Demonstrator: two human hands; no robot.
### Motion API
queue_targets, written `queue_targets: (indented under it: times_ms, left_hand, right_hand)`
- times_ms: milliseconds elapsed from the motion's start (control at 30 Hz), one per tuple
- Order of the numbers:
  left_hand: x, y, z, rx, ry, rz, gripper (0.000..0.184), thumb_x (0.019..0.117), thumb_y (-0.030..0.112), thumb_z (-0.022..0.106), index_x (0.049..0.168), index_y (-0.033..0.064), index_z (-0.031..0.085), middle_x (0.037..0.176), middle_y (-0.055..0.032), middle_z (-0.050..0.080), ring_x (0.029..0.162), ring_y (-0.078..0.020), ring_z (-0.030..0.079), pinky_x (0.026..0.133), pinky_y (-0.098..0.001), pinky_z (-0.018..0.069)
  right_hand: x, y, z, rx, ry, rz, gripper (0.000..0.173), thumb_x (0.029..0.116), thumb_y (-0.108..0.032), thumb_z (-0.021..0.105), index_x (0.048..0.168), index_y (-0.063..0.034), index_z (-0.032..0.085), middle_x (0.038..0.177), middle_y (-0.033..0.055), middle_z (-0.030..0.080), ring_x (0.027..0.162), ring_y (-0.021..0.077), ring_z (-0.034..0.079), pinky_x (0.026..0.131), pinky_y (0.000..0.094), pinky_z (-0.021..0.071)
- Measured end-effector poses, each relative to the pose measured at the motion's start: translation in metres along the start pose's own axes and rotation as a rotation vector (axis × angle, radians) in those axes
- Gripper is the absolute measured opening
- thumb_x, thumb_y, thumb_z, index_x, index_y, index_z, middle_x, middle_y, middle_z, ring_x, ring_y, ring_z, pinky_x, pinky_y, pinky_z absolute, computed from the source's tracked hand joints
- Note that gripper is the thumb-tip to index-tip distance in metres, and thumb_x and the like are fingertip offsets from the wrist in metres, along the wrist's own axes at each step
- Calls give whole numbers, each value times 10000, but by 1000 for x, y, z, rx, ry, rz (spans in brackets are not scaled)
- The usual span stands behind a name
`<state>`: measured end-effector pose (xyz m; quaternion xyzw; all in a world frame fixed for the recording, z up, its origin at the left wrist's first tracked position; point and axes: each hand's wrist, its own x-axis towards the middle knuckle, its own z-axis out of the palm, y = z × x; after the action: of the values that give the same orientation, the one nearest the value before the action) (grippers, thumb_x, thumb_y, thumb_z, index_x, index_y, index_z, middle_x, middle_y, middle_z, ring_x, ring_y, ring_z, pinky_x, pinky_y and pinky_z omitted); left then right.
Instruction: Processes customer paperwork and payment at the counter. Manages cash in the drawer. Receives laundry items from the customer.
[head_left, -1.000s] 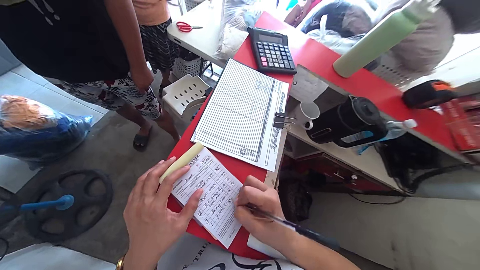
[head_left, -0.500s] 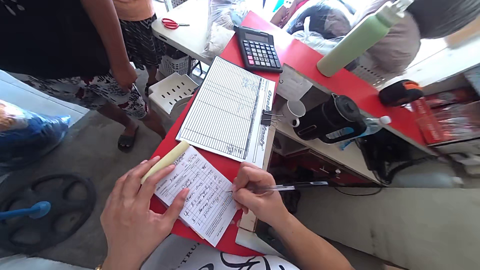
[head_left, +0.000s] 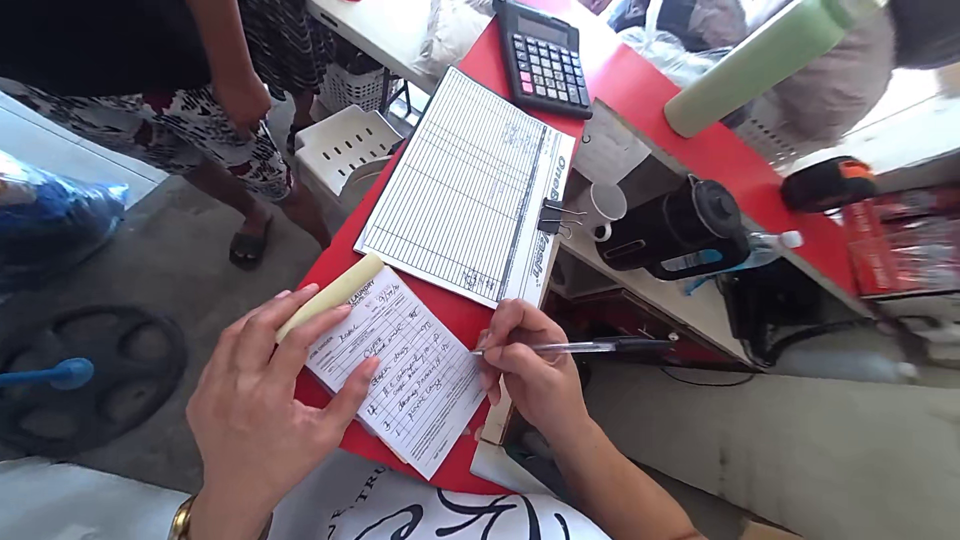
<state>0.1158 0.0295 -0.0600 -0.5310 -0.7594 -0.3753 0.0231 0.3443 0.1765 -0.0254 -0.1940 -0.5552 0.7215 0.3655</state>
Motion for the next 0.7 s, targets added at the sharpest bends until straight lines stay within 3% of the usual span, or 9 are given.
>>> queue_targets:
  times_ms: [100,167,333,400,467,633,700]
  left_hand:
    - [1,-1,0,-4,2,8,601,907,673,590,1316,243,686,1427,-126,600,1306,-347,551,959,-541,468]
    - [0,0,0,-9,12,9,591,907,669,597,1313,249,687,1425,-121,603,1317,-340,549,971,-537,470]
    - [1,0,-1,-8,-2,0,591,902,665,604,1311,246,686,1428,-126,598,1321,-344,542,978,-541,462]
    - [0,-1,-1,-12,-8,1,593,905,658,606,1309,232,685,1431,-135,593,1326,-353,537,990,-547,457]
    - [1,-2,-1,-14,-8,9,598,908,658,602,1317,229,680,1434,-140,590,1325,-357,535,984,-552,453]
    - [0,-1,-1,-11,-5,3,590,906,656,610,1324,244,676,1440,-134,584,1341,-350,524,1006,-544,446]
    - [-1,-2,0,-18,-7,1,583,902,652,616,1323,253,677,1446,-128,580,1347,-344,519,1014,-545,440]
  right_hand:
    - [4,-7,-10,-22,-8,-93,102,980,-7,595,1053,-38,659,1044,109,684,846,195,728,728,347,651]
    - [5,-10,-12,-115,-22,-157,76,963,-23,647,1024,-47,685,1086,103,648,915,210,723,774,371,663]
    - [-1,-11,5,-315,-139,-186,68,874,30,664,938,7,667,889,83,639,753,124,689,652,268,635]
    - [-1,-3,7,-393,-158,-196,23,843,28,641,855,8,641,822,54,576,716,60,609,608,181,550]
    - [1,3,8,-437,-144,-210,32,836,29,630,819,2,629,802,38,550,737,40,561,620,150,484]
    - [0,5,10,-474,-77,-190,37,851,28,626,836,-5,633,822,34,545,690,23,565,559,128,495]
    - [-1,5,13,-561,-76,-223,30,849,10,636,824,-8,639,813,36,549,730,29,555,605,127,474]
